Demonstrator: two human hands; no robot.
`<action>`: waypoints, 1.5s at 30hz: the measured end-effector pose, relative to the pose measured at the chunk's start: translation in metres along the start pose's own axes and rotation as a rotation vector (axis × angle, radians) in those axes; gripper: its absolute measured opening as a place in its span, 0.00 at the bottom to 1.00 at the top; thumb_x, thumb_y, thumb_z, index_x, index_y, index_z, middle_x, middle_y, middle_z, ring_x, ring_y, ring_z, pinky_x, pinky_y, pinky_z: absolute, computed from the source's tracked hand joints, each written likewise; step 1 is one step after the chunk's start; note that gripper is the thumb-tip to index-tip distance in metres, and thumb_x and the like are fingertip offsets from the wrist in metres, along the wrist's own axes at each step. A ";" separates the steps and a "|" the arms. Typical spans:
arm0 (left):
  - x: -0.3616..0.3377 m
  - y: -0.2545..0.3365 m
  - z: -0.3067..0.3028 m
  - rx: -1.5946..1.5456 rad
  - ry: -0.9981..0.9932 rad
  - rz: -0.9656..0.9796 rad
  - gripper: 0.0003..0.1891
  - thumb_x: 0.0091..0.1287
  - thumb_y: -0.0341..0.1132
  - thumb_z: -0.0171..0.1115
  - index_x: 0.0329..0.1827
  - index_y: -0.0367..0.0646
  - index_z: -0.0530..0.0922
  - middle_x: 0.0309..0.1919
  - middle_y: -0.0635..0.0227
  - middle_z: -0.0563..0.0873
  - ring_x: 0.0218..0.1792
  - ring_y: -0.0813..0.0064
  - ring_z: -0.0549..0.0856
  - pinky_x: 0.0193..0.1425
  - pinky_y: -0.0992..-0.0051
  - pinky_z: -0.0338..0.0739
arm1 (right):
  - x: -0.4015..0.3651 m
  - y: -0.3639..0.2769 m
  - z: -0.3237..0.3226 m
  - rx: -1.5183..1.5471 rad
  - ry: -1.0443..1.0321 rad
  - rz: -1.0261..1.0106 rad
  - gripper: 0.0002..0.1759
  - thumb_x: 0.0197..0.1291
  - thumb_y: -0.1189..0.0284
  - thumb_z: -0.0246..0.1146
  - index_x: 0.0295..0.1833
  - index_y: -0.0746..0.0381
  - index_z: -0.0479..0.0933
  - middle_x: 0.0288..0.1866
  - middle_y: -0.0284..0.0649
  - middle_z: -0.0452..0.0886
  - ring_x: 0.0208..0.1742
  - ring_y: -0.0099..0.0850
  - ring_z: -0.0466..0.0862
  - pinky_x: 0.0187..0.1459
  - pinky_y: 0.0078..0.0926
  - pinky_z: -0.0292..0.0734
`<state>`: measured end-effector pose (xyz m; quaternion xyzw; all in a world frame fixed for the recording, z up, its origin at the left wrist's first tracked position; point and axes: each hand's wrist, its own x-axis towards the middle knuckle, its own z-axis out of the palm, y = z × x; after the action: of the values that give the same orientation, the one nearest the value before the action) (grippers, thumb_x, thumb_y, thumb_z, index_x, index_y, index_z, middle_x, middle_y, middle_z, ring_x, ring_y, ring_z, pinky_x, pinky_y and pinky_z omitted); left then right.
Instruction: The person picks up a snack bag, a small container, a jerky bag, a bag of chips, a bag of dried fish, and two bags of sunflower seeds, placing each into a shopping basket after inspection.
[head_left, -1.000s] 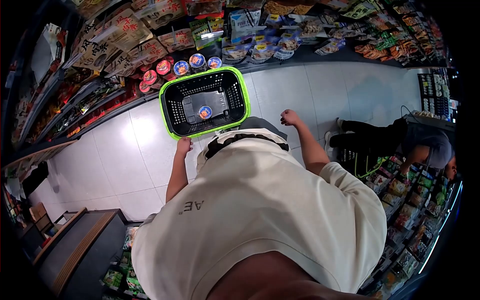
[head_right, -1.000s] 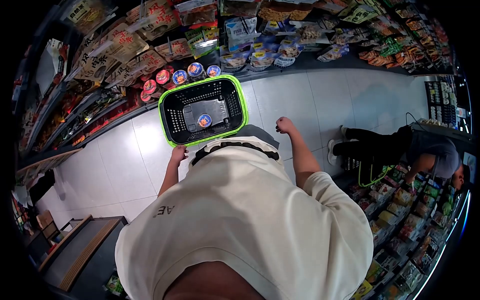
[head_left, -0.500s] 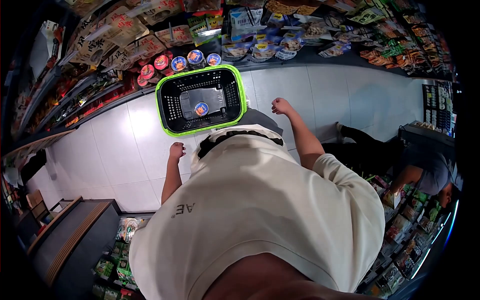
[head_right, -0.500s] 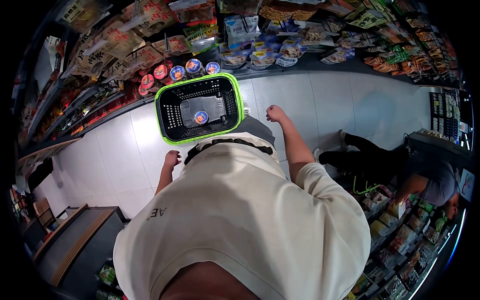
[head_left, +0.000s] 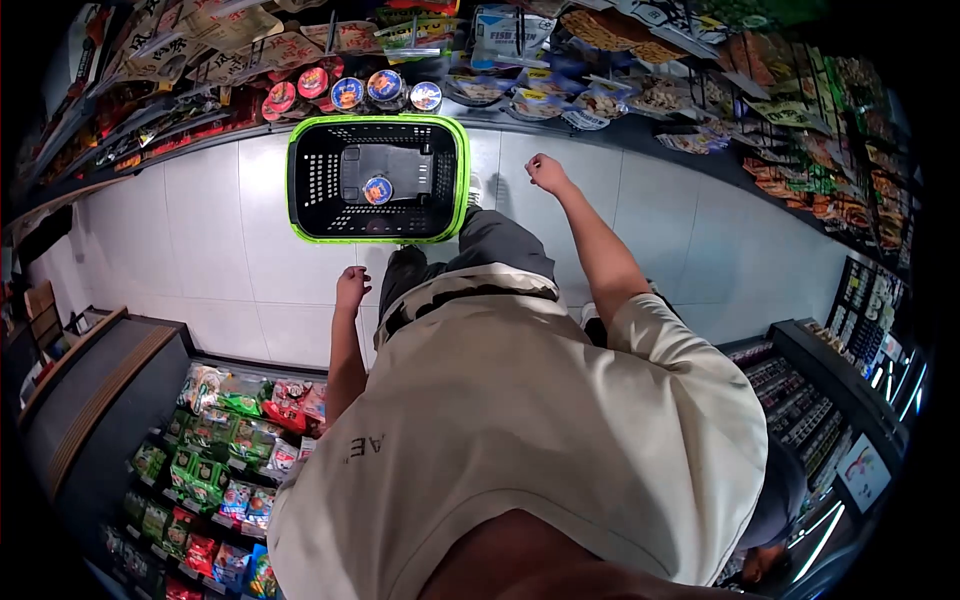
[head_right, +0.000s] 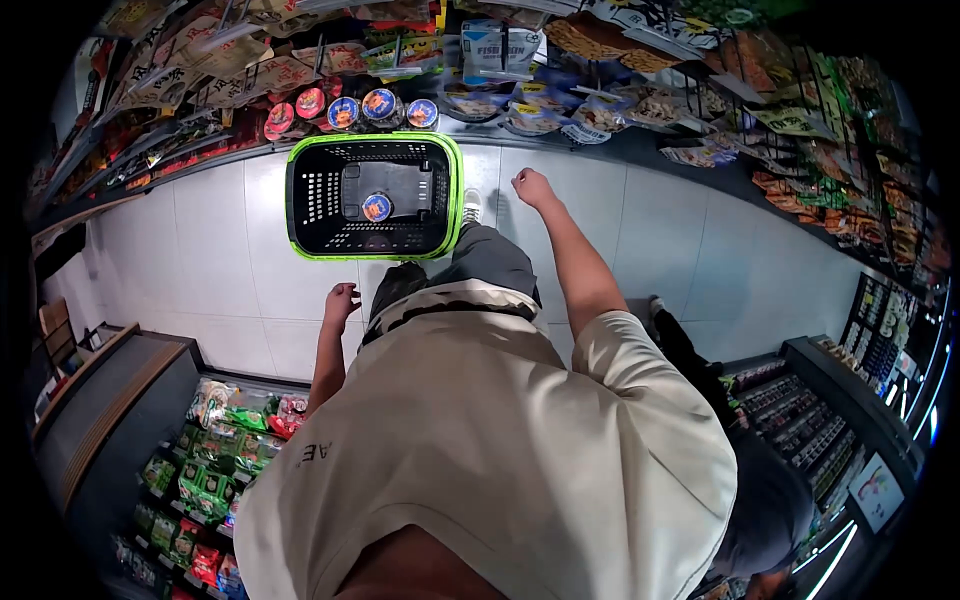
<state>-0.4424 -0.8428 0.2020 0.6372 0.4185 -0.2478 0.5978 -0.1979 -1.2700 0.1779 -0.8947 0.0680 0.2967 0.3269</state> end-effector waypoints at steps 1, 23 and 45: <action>-0.001 -0.006 0.007 -0.032 0.018 -0.019 0.12 0.63 0.35 0.45 0.41 0.37 0.72 0.28 0.64 0.78 0.31 0.75 0.78 0.30 0.77 0.77 | 0.013 -0.003 -0.005 -0.110 0.038 -0.078 0.12 0.51 0.65 0.54 0.35 0.64 0.72 0.29 0.46 0.78 0.30 0.38 0.79 0.33 0.29 0.73; 0.288 0.257 0.279 0.920 0.216 1.297 0.10 0.44 0.28 0.53 0.29 0.42 0.79 0.54 0.57 0.69 0.48 0.59 0.71 0.54 0.67 0.65 | 0.245 -0.018 0.009 -0.723 0.224 -0.571 0.12 0.50 0.68 0.50 0.37 0.58 0.76 0.59 0.46 0.64 0.62 0.44 0.60 0.60 0.38 0.55; 0.304 0.256 0.278 0.764 0.159 1.411 0.13 0.56 0.30 0.48 0.43 0.33 0.70 0.50 0.55 0.72 0.49 0.56 0.72 0.58 0.67 0.63 | 0.212 -0.056 -0.020 -0.809 0.195 -0.432 0.17 0.52 0.77 0.47 0.49 0.59 0.70 0.53 0.32 0.68 0.55 0.29 0.66 0.47 0.40 0.58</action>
<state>-0.0190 -1.0240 0.0508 0.9275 -0.1550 0.1083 0.3226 0.0026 -1.2242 0.0984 -0.9677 -0.2105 0.1391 -0.0019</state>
